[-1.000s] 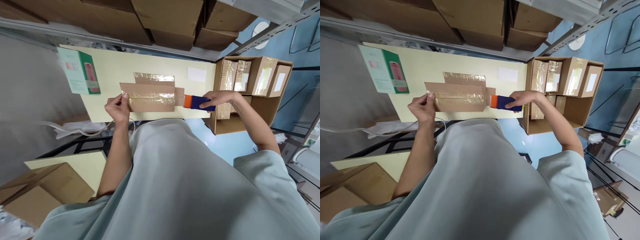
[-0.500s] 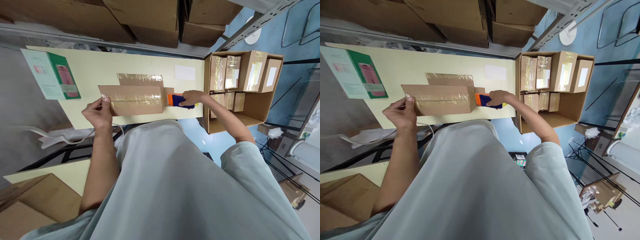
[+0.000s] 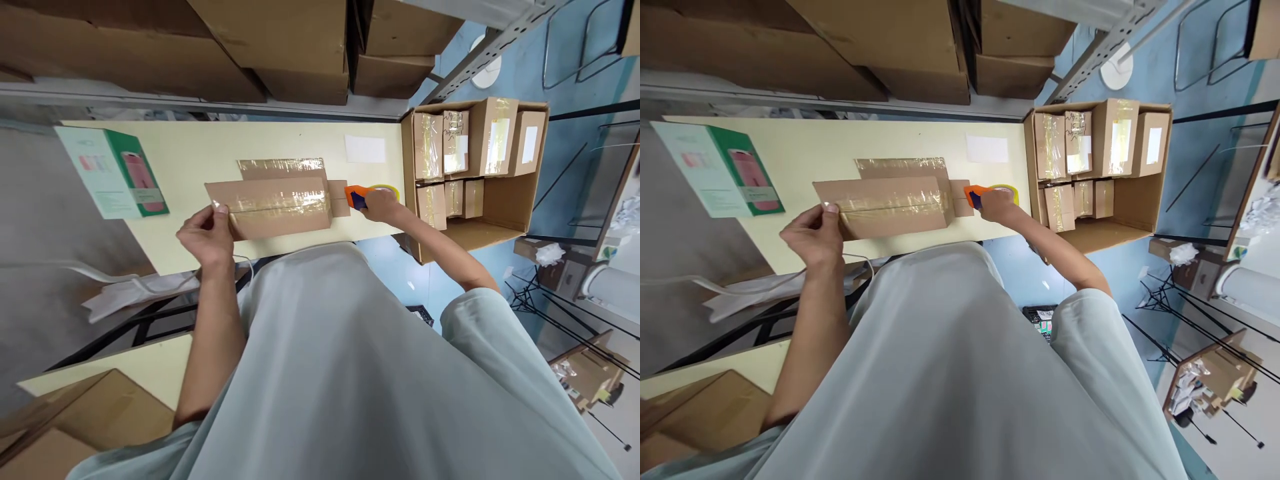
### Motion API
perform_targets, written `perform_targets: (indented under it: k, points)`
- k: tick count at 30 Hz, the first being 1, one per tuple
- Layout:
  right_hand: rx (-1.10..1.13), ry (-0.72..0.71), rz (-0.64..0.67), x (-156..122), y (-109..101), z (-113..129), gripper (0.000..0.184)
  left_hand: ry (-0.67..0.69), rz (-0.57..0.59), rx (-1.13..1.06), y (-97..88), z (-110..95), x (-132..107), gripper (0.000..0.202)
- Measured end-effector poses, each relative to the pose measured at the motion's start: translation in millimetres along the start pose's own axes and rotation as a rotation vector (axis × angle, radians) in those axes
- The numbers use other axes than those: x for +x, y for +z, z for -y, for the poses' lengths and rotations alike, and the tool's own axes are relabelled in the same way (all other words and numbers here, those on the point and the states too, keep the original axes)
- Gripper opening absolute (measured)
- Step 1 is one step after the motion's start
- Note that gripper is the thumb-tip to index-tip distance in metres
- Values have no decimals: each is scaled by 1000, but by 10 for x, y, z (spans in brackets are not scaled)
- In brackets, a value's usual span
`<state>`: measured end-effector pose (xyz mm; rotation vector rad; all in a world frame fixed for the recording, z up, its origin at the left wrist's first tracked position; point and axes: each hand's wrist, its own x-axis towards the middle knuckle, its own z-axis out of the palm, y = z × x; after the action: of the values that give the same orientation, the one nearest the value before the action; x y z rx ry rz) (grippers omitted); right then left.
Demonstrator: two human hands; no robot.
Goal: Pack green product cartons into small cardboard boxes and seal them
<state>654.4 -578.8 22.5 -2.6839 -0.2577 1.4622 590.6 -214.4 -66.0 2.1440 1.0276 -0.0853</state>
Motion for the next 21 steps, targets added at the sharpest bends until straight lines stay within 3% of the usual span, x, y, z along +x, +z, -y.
perform_targets:
  k: [2,4,8,11,15,21]
  points:
    - [21,26,-45,-119,-78,-38,30,31,-35,-9,-4,-110,-8,54]
    - [48,27,-119,-244,-240,-21,32,189,-65,-38,-4,-314,-67,61]
    - [105,-20,-307,-470,-753,215,45,701,76,-221,-22,-981,-357,34]
    - [115,-92,-419,-623,-1230,515,45,939,111,-338,-104,-1541,-583,30]
    - [105,-238,-514,-729,-1868,962,44,1046,9,-473,-283,-2093,-586,35]
    - [-47,-402,-719,-453,-2745,1684,40,1027,-159,-572,-548,-2674,-13,52]
